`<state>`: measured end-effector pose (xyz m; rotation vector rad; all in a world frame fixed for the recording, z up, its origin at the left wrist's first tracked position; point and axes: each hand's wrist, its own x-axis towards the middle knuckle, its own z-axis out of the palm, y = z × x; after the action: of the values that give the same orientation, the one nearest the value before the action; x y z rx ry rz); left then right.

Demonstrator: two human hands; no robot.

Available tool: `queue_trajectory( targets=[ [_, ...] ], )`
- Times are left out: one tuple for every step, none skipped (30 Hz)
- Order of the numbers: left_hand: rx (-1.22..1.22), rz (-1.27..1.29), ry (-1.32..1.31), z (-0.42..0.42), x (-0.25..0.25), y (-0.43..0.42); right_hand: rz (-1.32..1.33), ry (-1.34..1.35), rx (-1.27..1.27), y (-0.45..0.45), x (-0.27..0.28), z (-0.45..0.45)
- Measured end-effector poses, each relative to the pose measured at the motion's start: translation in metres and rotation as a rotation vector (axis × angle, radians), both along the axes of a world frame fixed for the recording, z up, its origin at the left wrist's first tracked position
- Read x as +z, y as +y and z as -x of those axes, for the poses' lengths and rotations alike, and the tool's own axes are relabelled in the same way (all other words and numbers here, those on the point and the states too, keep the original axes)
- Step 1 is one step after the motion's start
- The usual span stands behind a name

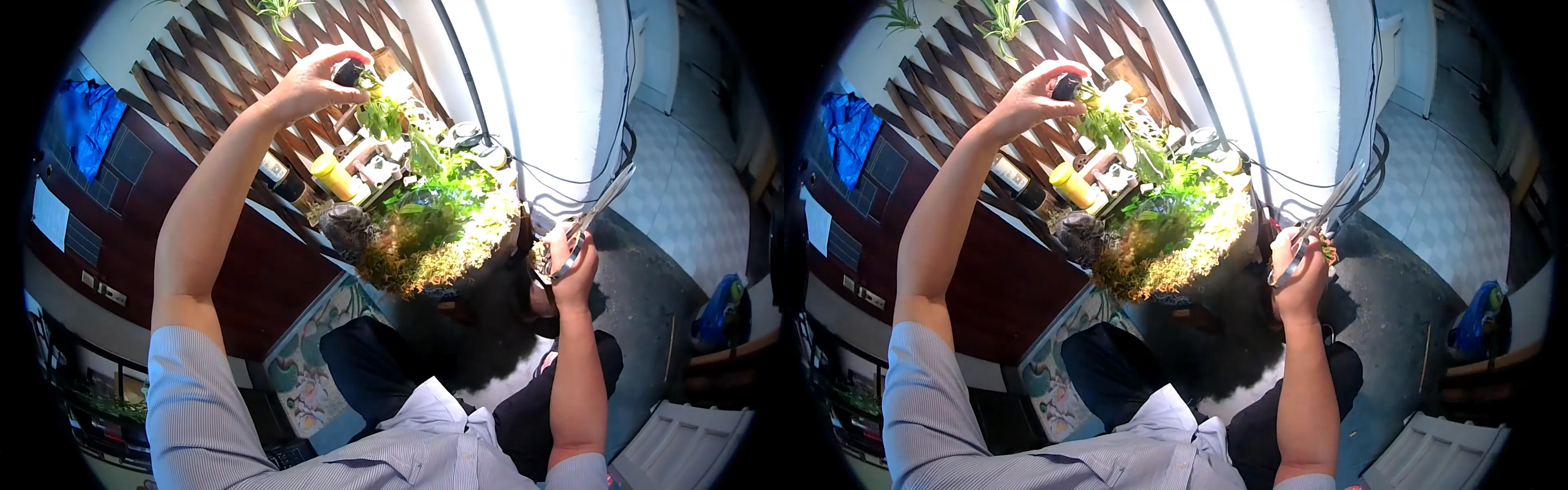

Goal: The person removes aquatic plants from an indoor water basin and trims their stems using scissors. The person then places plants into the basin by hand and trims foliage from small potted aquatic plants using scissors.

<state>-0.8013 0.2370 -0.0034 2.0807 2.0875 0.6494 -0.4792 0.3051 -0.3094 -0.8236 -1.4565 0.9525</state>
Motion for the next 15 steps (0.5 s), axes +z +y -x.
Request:
queue_trajectory(
  targets=[
    [0.003,-0.004,0.063,-0.002,0.000,0.000,0.004,-0.008,0.004,0.000,0.001,-0.001],
    [0.003,-0.005,0.062,-0.003,0.000,0.000,0.006,-0.016,0.008,0.000,0.002,-0.001],
    [0.032,0.022,0.144,-0.009,0.001,0.000,0.005,-0.016,0.009,-0.001,0.003,-0.001],
    [0.061,0.048,0.226,-0.014,0.002,-0.001,0.001,-0.015,0.009,-0.001,0.003,-0.001],
    [0.061,0.048,0.226,-0.017,0.003,-0.002,-0.002,-0.014,0.009,-0.001,0.003,-0.001],
    [0.073,0.026,0.281,-0.019,0.003,-0.002,-0.003,-0.014,0.008,-0.001,0.003,-0.001],
    [0.084,0.004,0.337,-0.020,0.004,-0.001,-0.007,-0.016,-0.004,-0.001,0.002,-0.001],
    [0.082,0.003,0.338,-0.020,0.004,0.000,-0.011,-0.018,-0.018,0.000,0.001,0.000],
    [0.078,-0.016,0.370,-0.019,0.004,0.000,-0.012,-0.018,-0.019,0.000,0.000,0.000],
    [0.074,-0.035,0.403,-0.018,0.004,0.000,-0.016,-0.013,-0.004,0.000,-0.001,0.000],
    [0.072,-0.037,0.405,-0.016,0.004,0.001,-0.020,-0.007,0.010,0.001,-0.001,-0.001],
    [0.027,-0.066,0.465,-0.014,0.004,0.001,-0.022,-0.005,0.007,0.001,0.000,-0.001],
    [-0.018,-0.094,0.524,-0.013,0.004,0.001,-0.012,-0.013,0.015,0.000,0.000,-0.001],
    [-0.012,-0.088,0.505,-0.011,0.003,0.001,-0.003,-0.021,0.023,0.000,0.001,-0.001],
    [-0.015,-0.089,0.505,-0.013,0.003,0.000,-0.003,-0.020,0.020,0.000,0.001,-0.002]
  ],
)
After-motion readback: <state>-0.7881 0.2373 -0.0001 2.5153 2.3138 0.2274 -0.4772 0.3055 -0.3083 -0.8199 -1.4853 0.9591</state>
